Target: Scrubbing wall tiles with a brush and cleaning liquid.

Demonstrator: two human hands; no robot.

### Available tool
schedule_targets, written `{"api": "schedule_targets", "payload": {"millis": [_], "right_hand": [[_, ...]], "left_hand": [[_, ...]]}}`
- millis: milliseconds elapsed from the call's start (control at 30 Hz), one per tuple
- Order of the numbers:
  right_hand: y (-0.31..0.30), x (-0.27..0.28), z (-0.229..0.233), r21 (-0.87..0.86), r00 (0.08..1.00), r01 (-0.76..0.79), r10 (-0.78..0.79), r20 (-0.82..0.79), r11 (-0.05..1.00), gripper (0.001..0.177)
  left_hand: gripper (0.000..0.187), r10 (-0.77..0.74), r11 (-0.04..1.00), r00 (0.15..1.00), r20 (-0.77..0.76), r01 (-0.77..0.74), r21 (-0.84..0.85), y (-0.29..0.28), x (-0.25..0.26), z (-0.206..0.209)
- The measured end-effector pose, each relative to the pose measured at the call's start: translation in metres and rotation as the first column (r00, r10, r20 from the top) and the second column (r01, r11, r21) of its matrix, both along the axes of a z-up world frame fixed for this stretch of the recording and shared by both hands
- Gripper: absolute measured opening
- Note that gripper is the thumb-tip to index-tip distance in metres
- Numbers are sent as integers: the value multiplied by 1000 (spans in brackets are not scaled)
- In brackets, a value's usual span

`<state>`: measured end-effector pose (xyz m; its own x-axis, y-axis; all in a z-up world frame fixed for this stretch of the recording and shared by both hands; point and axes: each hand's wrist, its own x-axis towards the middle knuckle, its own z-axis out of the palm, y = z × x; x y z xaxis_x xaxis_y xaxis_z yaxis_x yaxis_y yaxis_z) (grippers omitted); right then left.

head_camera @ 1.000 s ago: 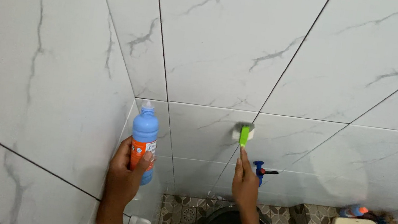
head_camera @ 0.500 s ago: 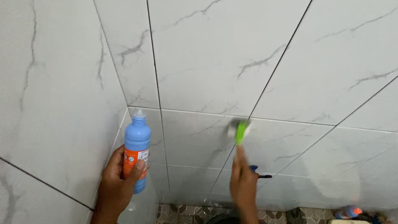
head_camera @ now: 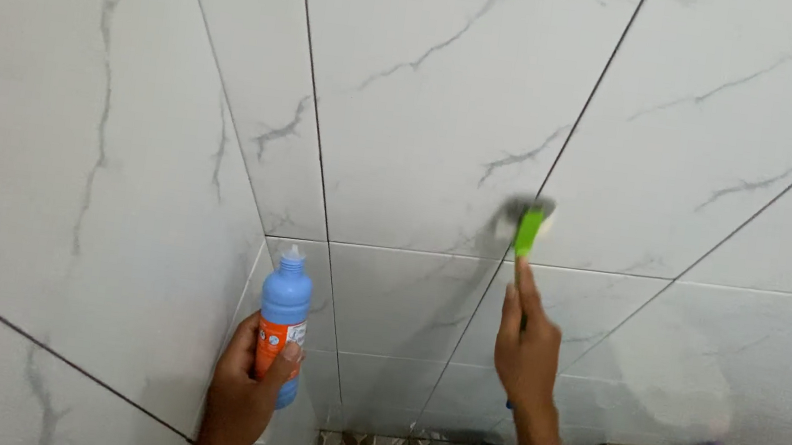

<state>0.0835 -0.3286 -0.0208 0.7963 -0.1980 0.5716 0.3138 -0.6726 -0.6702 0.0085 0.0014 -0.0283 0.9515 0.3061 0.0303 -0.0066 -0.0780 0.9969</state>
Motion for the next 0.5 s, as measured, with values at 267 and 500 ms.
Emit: {"api": "schedule_targets", "payload": {"millis": [267, 500], "right_hand": [[-2, -29, -118, -27, 930, 14, -23, -367, 1000, 53], [16, -4, 35, 36, 998, -27, 29, -54, 999, 49]], "left_hand": [[58, 16, 994, 998, -68, -9, 106, -4, -7, 26], [58, 16, 999, 993, -117, -11, 45, -6, -5, 23]]}}
